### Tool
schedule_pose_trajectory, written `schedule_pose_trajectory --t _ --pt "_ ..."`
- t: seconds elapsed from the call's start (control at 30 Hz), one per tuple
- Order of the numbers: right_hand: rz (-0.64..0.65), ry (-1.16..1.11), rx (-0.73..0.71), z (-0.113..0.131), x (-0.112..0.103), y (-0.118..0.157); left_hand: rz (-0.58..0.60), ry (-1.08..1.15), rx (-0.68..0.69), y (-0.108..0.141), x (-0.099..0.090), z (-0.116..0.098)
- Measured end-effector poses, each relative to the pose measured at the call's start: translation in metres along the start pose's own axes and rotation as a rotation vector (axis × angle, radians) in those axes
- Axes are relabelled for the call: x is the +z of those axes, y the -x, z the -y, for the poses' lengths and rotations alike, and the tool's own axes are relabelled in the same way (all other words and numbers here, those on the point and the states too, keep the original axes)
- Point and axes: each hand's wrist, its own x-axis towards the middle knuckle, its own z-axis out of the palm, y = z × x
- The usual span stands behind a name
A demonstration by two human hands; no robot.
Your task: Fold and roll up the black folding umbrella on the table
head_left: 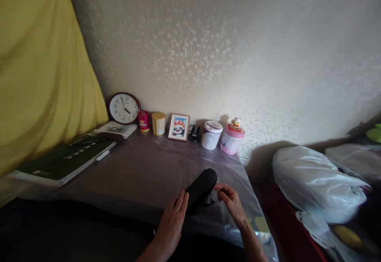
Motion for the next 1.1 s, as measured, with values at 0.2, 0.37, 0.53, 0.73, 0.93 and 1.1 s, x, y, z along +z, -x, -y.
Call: schedule_pose_trajectory --t 0.2,0.37,0.53,0.73,0.93,1.1 --pt "-0.185 0.059 0.104 -0.047 -0.034 0.016 0.038 0.104 0.01 0.0 -0.003 0.005" --pt "-0.165 0.144 0.147 -0.065 -0.034 0.023 0.055 0.309 -0.036 -0.004 -0.011 0.012" --pt "-0.197 0.193 0.118 -0.064 -0.032 0.025 0.092 0.546 -0.112 -0.019 -0.02 0.034" --pt "-0.218 0.232 0.085 -0.066 -0.031 0.027 0.066 0.55 -0.169 -0.024 -0.028 0.051" --pt "-0.22 0.318 -0.011 -0.068 -0.032 0.029 -0.192 0.127 -0.018 -0.005 -0.025 0.037" --pt "-0.226 0.36 -0.043 -0.068 -0.031 0.028 -0.119 -0.036 -0.03 -0.01 -0.019 0.052"
